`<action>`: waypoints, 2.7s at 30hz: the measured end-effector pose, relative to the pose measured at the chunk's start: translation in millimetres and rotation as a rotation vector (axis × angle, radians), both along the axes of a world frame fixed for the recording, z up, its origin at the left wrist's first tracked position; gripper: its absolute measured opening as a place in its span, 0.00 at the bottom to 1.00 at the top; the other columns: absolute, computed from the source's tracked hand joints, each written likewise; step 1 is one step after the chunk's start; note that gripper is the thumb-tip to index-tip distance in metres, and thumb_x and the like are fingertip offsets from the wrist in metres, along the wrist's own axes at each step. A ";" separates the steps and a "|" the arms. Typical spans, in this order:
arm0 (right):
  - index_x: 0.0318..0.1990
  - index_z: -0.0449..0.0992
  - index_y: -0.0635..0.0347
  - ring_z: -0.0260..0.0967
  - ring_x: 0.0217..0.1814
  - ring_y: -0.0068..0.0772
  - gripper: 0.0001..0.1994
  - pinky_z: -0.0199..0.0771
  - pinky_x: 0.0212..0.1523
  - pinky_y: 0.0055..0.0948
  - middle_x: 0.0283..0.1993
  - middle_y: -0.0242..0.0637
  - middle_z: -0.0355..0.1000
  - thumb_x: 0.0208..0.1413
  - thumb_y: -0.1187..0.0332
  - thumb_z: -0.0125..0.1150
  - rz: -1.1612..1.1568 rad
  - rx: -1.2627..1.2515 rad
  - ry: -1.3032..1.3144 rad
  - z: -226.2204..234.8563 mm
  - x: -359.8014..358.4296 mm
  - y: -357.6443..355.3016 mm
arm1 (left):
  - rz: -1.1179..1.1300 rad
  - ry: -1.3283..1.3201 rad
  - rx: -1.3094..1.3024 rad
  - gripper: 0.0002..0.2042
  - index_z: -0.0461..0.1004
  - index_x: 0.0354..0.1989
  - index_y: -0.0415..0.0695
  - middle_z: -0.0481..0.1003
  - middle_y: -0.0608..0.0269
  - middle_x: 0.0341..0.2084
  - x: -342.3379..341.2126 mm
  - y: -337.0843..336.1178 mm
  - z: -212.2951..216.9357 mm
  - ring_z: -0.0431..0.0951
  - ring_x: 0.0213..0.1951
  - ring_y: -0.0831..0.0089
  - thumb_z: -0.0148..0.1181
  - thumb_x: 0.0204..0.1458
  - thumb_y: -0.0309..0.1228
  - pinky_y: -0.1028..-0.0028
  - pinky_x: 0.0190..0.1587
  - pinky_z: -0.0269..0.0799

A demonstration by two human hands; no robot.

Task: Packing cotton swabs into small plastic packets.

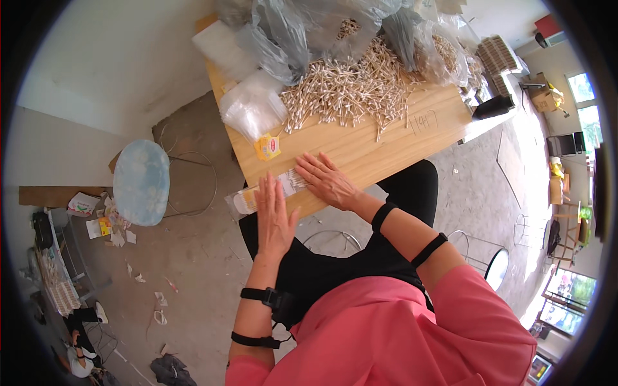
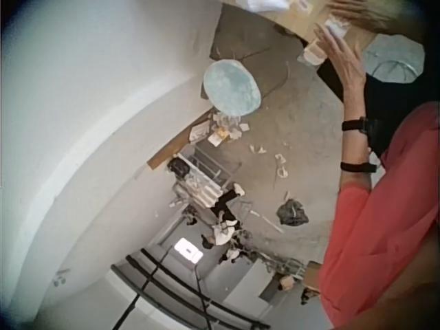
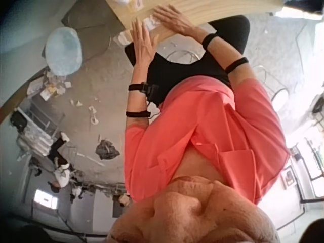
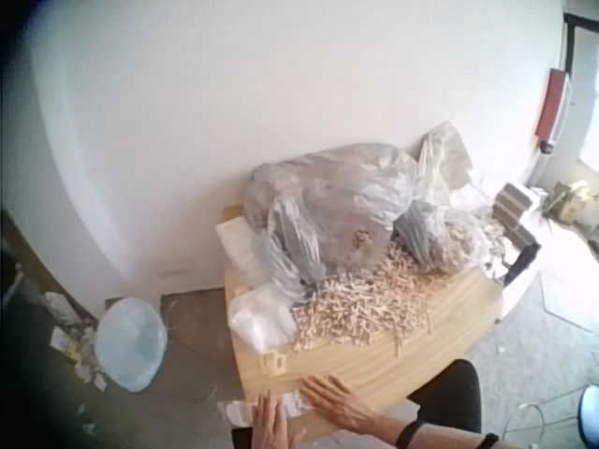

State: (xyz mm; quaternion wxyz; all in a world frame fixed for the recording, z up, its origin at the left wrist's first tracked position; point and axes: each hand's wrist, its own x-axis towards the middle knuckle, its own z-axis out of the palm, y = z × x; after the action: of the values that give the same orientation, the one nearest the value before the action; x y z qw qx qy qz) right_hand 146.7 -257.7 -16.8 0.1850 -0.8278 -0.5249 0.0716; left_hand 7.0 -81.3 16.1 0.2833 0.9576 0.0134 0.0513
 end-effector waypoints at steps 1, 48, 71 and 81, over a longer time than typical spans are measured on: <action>0.72 0.54 0.60 0.37 0.82 0.41 0.28 0.32 0.79 0.48 0.78 0.42 0.47 0.67 0.63 0.47 -0.007 0.015 0.012 2.9 -0.3 0.9 | 0.001 0.001 0.001 0.45 0.38 0.74 0.35 0.37 0.41 0.75 3.3 -11.2 0.1 0.36 0.75 0.45 0.62 0.55 0.31 0.48 0.74 0.34; 0.69 0.59 0.65 0.43 0.80 0.44 0.34 0.42 0.77 0.46 0.76 0.44 0.51 0.59 0.57 0.60 0.001 0.095 -0.025 0.2 -20.6 -33.4 | 0.031 0.372 0.518 0.51 0.51 0.72 0.35 0.47 0.49 0.74 20.4 -56.8 17.8 0.40 0.76 0.59 0.71 0.44 0.49 0.46 0.75 0.29; 0.70 0.58 0.64 0.40 0.81 0.47 0.29 0.41 0.77 0.46 0.78 0.46 0.48 0.63 0.65 0.55 -0.054 0.233 0.150 3.7 -16.1 -35.8 | 0.271 -0.020 -0.029 0.39 0.40 0.74 0.36 0.41 0.44 0.75 6.5 -75.7 -9.3 0.39 0.76 0.50 0.56 0.59 0.29 0.49 0.74 0.35; 0.68 0.61 0.64 0.51 0.77 0.50 0.22 0.52 0.73 0.37 0.75 0.50 0.54 0.67 0.79 0.42 -0.618 0.791 0.549 -5.4 -6.2 10.6 | 0.497 -0.243 -0.364 0.28 0.41 0.74 0.35 0.46 0.39 0.73 61.7 -62.4 -30.1 0.47 0.73 0.45 0.37 0.67 0.26 0.58 0.73 0.47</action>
State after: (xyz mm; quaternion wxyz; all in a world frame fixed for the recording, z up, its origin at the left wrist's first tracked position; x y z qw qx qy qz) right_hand 140.5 -247.2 -22.2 0.6227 -0.7616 -0.1777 0.0246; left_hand 68.7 -143.7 -14.0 0.4281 0.8455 0.2219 0.2295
